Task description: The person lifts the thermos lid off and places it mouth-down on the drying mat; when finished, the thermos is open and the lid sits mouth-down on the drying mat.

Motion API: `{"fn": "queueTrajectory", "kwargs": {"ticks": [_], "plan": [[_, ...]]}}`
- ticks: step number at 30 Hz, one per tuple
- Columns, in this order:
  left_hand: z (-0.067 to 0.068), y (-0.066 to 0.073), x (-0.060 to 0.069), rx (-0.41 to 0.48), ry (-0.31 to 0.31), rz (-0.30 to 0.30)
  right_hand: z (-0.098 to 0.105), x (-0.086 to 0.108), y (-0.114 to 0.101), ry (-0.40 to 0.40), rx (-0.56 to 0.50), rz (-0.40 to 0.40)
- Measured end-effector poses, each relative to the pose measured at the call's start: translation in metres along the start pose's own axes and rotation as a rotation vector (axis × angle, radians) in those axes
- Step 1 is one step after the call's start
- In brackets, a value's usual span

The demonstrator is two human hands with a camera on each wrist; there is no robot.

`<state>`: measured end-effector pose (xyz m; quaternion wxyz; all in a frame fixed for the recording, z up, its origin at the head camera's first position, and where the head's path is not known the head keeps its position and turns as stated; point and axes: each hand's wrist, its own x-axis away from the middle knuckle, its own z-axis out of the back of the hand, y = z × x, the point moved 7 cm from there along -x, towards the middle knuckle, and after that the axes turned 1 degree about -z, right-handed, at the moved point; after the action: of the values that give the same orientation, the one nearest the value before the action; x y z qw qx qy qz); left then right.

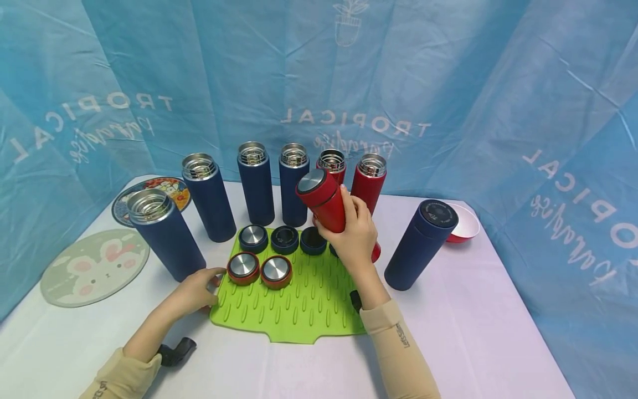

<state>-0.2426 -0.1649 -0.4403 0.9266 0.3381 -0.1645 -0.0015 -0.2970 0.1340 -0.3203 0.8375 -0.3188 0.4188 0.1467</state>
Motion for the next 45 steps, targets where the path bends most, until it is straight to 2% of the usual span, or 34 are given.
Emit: {"fn": "queueTrajectory", "kwargs": {"ticks": [5, 7, 10, 12, 16, 18, 20, 23, 25, 28, 33, 38, 41, 45], "plan": [[0.005, 0.002, 0.004, 0.044, 0.031, -0.010, -0.006, 0.007, -0.015, -0.109, 0.057, 0.164], [0.011, 0.008, 0.007, 0.011, 0.071, -0.037, -0.008, 0.010, -0.019, -0.150, 0.081, 0.211], [0.022, 0.021, 0.012, -0.078, 0.162, -0.090, -0.012, 0.015, -0.023, -0.215, 0.109, 0.254], [0.030, 0.033, 0.016, -0.109, 0.234, -0.139, -0.015, 0.018, -0.025, -0.253, 0.123, 0.281], [0.041, 0.059, 0.021, -0.055, 0.353, -0.273, -0.020, 0.023, -0.027, -0.322, 0.145, 0.328], [0.043, 0.072, 0.021, -0.014, 0.383, -0.352, -0.022, 0.025, -0.029, -0.355, 0.162, 0.350], [0.044, 0.084, 0.021, 0.027, 0.386, -0.425, -0.024, 0.027, -0.030, -0.385, 0.180, 0.373], [0.041, 0.098, 0.016, 0.064, 0.357, -0.508, -0.026, 0.030, -0.033, -0.417, 0.207, 0.411], [0.037, 0.106, 0.011, 0.093, 0.315, -0.544, -0.027, 0.033, -0.034, -0.426, 0.216, 0.435], [0.030, 0.113, 0.002, 0.145, 0.240, -0.567, -0.028, 0.035, -0.036, -0.429, 0.229, 0.464], [0.020, 0.121, -0.012, 0.282, 0.111, -0.607, -0.028, 0.038, -0.038, -0.433, 0.237, 0.506], [0.018, 0.124, -0.017, 0.360, 0.040, -0.659, -0.028, 0.040, -0.039, -0.443, 0.241, 0.537], [0.016, 0.124, -0.021, 0.390, -0.006, -0.660, -0.029, 0.041, -0.039, -0.451, 0.243, 0.542], [0.015, 0.123, -0.025, 0.423, -0.063, -0.629, -0.030, 0.042, -0.037, -0.453, 0.248, 0.546]]}}
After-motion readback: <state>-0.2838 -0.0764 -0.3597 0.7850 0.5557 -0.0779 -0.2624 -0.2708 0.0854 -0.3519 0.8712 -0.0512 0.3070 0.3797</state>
